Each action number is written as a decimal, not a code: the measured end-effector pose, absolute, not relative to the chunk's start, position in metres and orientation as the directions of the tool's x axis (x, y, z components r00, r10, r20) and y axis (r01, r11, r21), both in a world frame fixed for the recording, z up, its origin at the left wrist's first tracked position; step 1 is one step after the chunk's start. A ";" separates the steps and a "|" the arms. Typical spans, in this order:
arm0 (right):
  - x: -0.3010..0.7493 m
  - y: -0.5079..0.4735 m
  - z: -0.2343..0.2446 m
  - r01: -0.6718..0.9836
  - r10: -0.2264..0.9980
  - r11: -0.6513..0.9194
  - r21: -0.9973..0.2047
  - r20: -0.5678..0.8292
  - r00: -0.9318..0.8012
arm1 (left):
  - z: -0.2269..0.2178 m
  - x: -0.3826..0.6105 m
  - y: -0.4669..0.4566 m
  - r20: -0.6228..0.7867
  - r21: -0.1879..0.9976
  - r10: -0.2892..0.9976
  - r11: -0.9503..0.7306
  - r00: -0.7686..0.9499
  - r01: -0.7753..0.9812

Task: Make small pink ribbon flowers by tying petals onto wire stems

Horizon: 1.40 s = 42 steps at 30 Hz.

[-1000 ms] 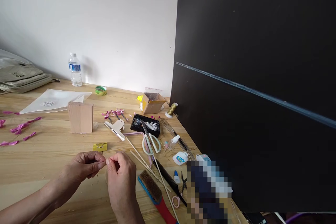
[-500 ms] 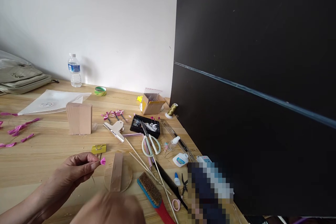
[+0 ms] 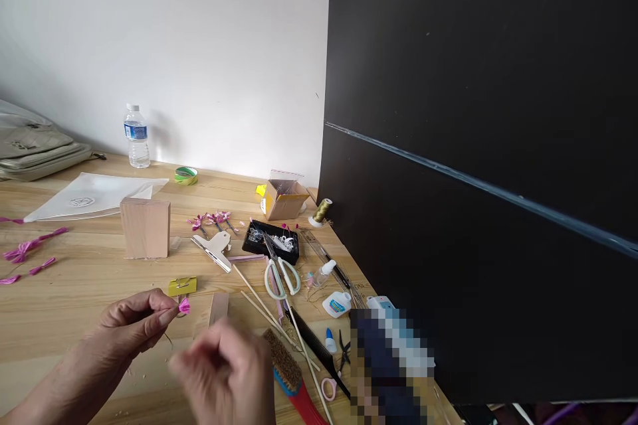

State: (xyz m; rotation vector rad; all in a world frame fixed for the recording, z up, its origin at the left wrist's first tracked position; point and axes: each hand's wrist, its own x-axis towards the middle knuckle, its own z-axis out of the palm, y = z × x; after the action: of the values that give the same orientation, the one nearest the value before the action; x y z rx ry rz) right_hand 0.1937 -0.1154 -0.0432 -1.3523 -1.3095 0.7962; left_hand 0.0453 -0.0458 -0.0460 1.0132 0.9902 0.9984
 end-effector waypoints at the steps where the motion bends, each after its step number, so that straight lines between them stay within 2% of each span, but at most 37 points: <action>1: 0.191 -0.105 -0.042 0.230 0.960 0.113 -0.967 0.166 0.224 | -0.044 0.046 -0.047 -0.160 0.965 0.960 0.202 0.231 -0.169; 7: 0.177 -0.075 -0.044 0.127 0.975 0.076 -0.989 0.100 0.198 | -0.043 0.049 -0.047 -0.125 0.979 0.956 0.161 0.265 -0.121; 17: 0.170 -0.070 -0.053 0.338 0.945 0.101 -0.936 0.196 0.261 | -0.052 0.051 -0.045 -0.171 0.977 0.952 0.198 0.253 -0.084; 21: 0.174 -0.069 -0.053 0.244 0.963 0.060 -0.968 0.120 0.240 | -0.052 0.053 -0.045 -0.166 0.975 0.954 0.196 0.251 -0.102; 25: 0.184 -0.070 -0.047 0.118 0.952 0.030 -0.993 0.064 0.299 | -0.049 0.054 -0.044 -0.185 0.969 0.955 0.217 0.234 -0.121; 36: 0.175 -0.069 -0.054 0.224 0.965 0.056 -0.973 0.111 0.238 | -0.059 0.055 -0.046 -0.175 0.975 0.955 0.203 0.239 -0.096; 42: 0.182 -0.071 -0.046 0.179 0.973 0.002 -0.984 0.043 0.228 | -0.054 0.056 -0.045 -0.184 0.971 0.953 0.214 0.240 -0.106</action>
State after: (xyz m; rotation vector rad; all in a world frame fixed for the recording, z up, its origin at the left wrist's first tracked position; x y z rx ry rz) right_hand 0.1824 -0.0715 -0.0456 -1.4222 -1.1698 0.9281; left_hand 0.0557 -0.0449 -0.0541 1.0684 1.0359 0.9551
